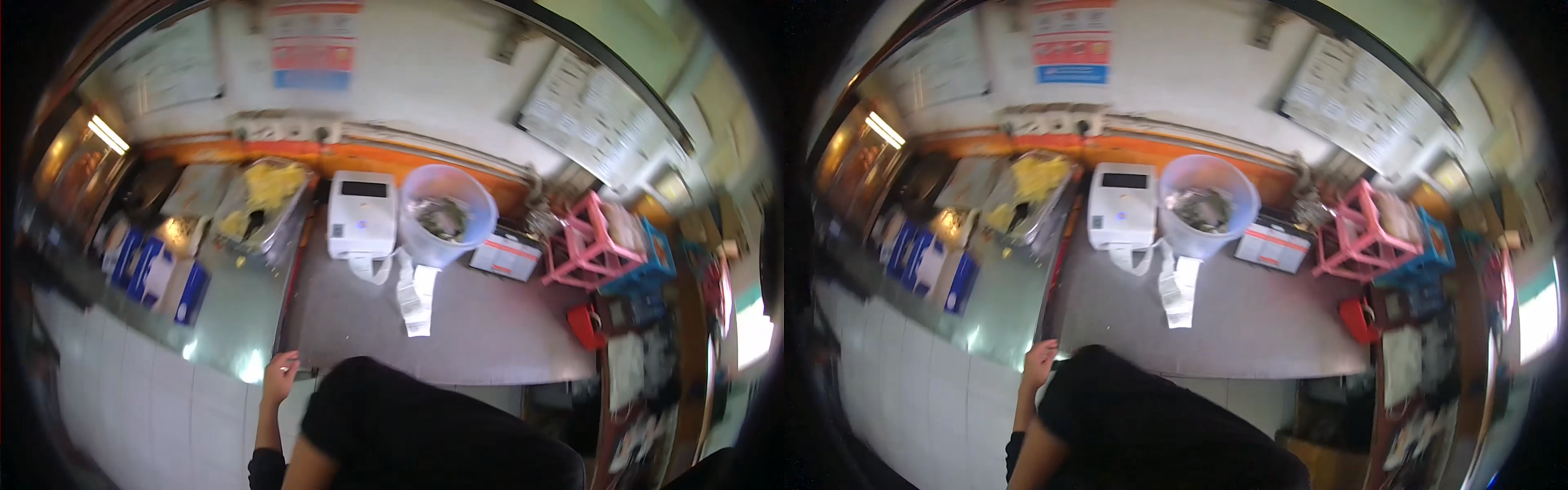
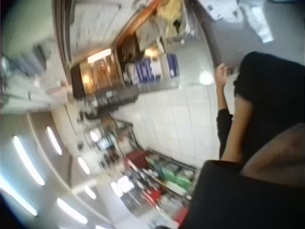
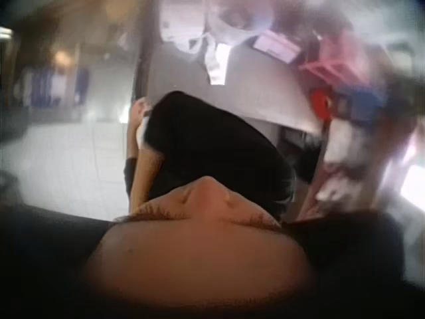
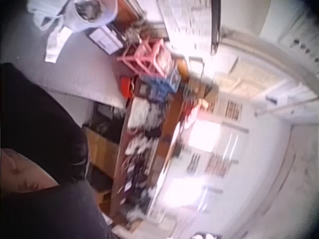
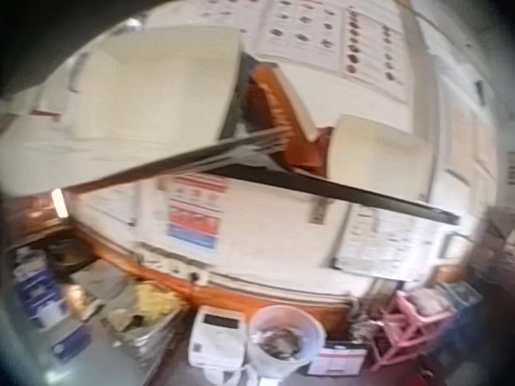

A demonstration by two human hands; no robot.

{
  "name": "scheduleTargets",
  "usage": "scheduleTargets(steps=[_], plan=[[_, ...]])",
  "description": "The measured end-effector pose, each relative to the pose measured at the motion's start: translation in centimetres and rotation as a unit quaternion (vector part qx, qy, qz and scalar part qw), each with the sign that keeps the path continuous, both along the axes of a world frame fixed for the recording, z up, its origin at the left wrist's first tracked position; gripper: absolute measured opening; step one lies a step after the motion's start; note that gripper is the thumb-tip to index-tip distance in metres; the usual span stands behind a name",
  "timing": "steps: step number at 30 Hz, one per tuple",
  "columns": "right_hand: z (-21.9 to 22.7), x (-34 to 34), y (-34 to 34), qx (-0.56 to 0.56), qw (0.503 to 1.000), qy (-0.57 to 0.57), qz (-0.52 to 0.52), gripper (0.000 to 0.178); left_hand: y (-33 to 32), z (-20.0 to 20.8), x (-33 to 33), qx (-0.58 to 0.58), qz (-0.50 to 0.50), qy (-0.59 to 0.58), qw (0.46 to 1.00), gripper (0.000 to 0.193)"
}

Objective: The person prepares iced drinks by scooping ice into plastic cups from a bucket, filling the cups with beverages from a dispenser, and then sealing the lids on the cups using a heat-sealing machine.

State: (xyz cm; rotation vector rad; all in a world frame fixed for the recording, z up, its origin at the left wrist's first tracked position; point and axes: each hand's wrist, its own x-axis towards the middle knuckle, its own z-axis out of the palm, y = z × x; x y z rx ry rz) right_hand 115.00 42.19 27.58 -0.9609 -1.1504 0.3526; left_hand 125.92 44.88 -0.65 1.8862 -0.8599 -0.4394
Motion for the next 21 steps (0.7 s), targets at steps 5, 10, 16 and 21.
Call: scheduleTargets(steps=[5, 10, 16, 21], plan=[[1.2, 7.3, 2.4, 0.023, 0.998, -0.042, -0.042, 0.034, 0.0, -2.1, 8.1, -0.015, -0.029, 0.17, 0.985, 0.025], [0.4, 11.5, 1.6, -0.008, 0.996, -0.007, -0.088, 0.028, -4.6, 2.6, 7.2, 0.034, -0.247, 0.048, 0.967, 0.025], [-11.3, 8.9, -8.0, 0.002, 0.888, 0.031, -0.459, 0.028, -1.8, 4.0, 10.8, 0.011, -0.229, 0.003, 0.973, 0.022], [-26.7, -5.1, -29.8, -0.245, 0.413, 0.396, -0.783, 0.028, 0.4, 4.6, 12.5, 0.026, -0.034, 0.005, 0.999, 0.023]])
